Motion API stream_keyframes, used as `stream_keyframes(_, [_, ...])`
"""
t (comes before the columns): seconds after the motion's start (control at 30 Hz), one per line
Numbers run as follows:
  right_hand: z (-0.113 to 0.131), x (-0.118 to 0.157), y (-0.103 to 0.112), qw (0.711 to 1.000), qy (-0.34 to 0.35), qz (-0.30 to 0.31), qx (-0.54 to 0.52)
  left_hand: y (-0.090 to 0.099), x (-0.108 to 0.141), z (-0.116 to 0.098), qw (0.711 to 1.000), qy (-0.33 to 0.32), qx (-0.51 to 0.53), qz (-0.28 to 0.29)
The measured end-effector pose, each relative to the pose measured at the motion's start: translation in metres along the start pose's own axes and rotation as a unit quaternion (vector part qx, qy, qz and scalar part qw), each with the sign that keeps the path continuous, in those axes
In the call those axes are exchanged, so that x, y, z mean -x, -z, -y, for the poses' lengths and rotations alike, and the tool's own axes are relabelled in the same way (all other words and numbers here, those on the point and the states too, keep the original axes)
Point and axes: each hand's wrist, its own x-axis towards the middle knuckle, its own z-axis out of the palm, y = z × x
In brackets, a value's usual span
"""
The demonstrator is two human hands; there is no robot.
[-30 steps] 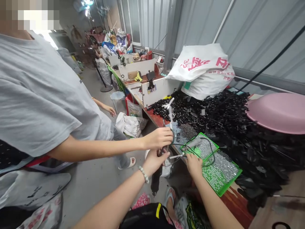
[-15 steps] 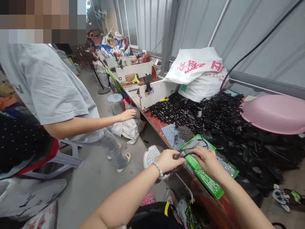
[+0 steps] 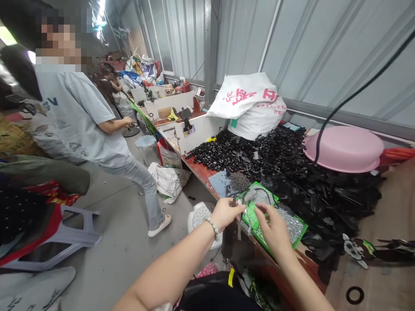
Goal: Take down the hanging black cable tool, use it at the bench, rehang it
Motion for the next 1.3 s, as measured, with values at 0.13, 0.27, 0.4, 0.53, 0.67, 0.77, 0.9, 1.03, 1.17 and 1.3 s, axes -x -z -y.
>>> stream_keyframes(0.13, [-0.002, 0.016, 0.002, 0.988, 0.017, 0.151, -0.038, -0.004, -0.005, 0.002, 1.000, -0.001, 0.013, 0.000])
stream_keyframes(0.27, [-0.004, 0.019, 0.018, 0.964, 0.196, 0.156, 0.092, -0.010, -0.009, 0.007, 0.999, 0.009, -0.016, -0.037])
stream_keyframes(0.4, [0.000, 0.017, 0.031, 0.940, 0.268, 0.169, 0.131, -0.016, -0.013, 0.006, 0.999, 0.038, 0.006, 0.026])
stream_keyframes(0.53, [0.010, 0.012, 0.037, 0.942, 0.261, 0.203, 0.065, -0.014, -0.017, -0.002, 0.995, 0.060, 0.001, 0.078])
stream_keyframes(0.67, [0.017, 0.008, 0.048, 0.936, 0.254, 0.242, -0.017, -0.009, -0.018, -0.007, 0.977, 0.087, -0.065, 0.184])
stream_keyframes(0.77, [0.014, 0.009, 0.056, 0.931, 0.257, 0.260, -0.014, -0.005, -0.017, -0.008, 0.979, 0.086, -0.056, 0.176])
stream_keyframes(0.9, [0.003, 0.012, 0.069, 0.933, 0.244, 0.266, 0.022, -0.003, -0.016, -0.005, 0.993, 0.070, -0.009, 0.095])
stream_keyframes(1.03, [-0.014, 0.012, 0.077, 0.939, 0.229, 0.257, 0.010, -0.004, -0.014, 0.001, 0.998, 0.055, 0.007, 0.036])
stream_keyframes(1.17, [-0.042, 0.007, 0.073, 0.989, 0.110, 0.094, 0.025, -0.004, -0.010, -0.001, 0.997, 0.035, 0.067, 0.007])
stream_keyframes(1.3, [-0.045, 0.016, 0.060, 0.987, 0.074, -0.113, 0.084, -0.001, -0.004, -0.008, 0.994, 0.044, 0.087, -0.038])
